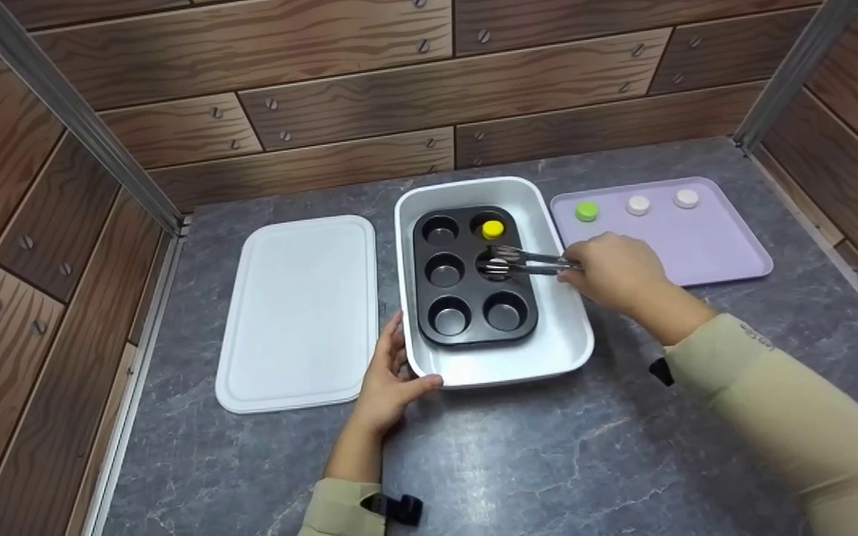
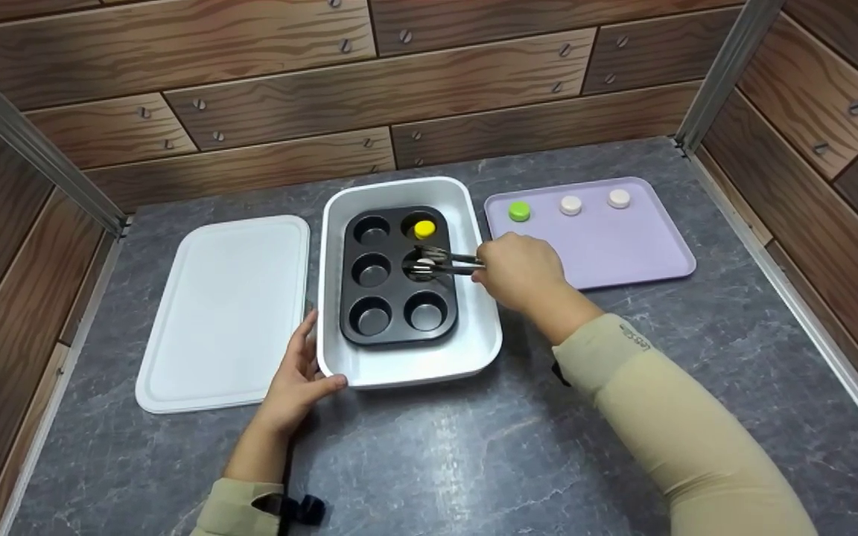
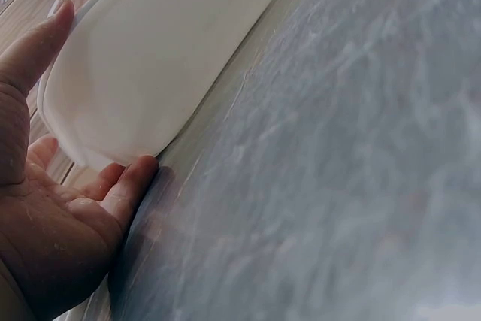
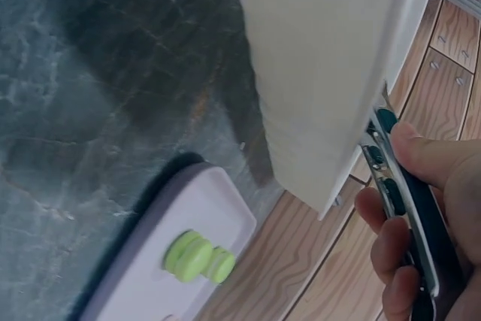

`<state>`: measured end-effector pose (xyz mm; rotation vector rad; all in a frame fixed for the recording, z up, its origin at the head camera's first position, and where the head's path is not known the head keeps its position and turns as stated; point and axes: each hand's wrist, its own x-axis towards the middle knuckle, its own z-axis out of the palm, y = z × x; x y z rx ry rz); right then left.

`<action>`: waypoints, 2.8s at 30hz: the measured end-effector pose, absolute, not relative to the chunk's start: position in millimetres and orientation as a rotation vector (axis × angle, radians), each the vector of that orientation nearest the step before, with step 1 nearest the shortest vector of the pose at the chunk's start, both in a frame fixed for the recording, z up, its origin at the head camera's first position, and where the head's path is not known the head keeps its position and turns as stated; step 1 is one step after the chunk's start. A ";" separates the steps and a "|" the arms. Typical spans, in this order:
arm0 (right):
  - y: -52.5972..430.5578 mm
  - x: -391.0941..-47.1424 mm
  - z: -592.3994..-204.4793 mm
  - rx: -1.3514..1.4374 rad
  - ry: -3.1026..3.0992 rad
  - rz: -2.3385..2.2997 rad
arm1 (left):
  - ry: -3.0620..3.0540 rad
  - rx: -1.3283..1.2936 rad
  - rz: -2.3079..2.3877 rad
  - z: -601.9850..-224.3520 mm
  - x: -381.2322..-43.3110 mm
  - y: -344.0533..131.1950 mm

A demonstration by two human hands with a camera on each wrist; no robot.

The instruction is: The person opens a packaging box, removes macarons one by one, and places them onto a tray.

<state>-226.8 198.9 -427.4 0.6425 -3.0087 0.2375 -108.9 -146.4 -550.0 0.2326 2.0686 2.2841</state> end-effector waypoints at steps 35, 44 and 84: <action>240.7 -198.5 -417.9 0.673 -2.655 0.416 | 2.042 0.235 2.303 -552.6 -107.5 -150.6; 257.3 -196.5 -399.7 0.636 -2.602 0.406 | 2.033 0.245 2.309 -551.5 -108.6 -148.6; 340.1 -197.8 -375.9 0.332 -2.727 0.206 | 2.085 0.234 2.265 -551.7 -108.9 -147.6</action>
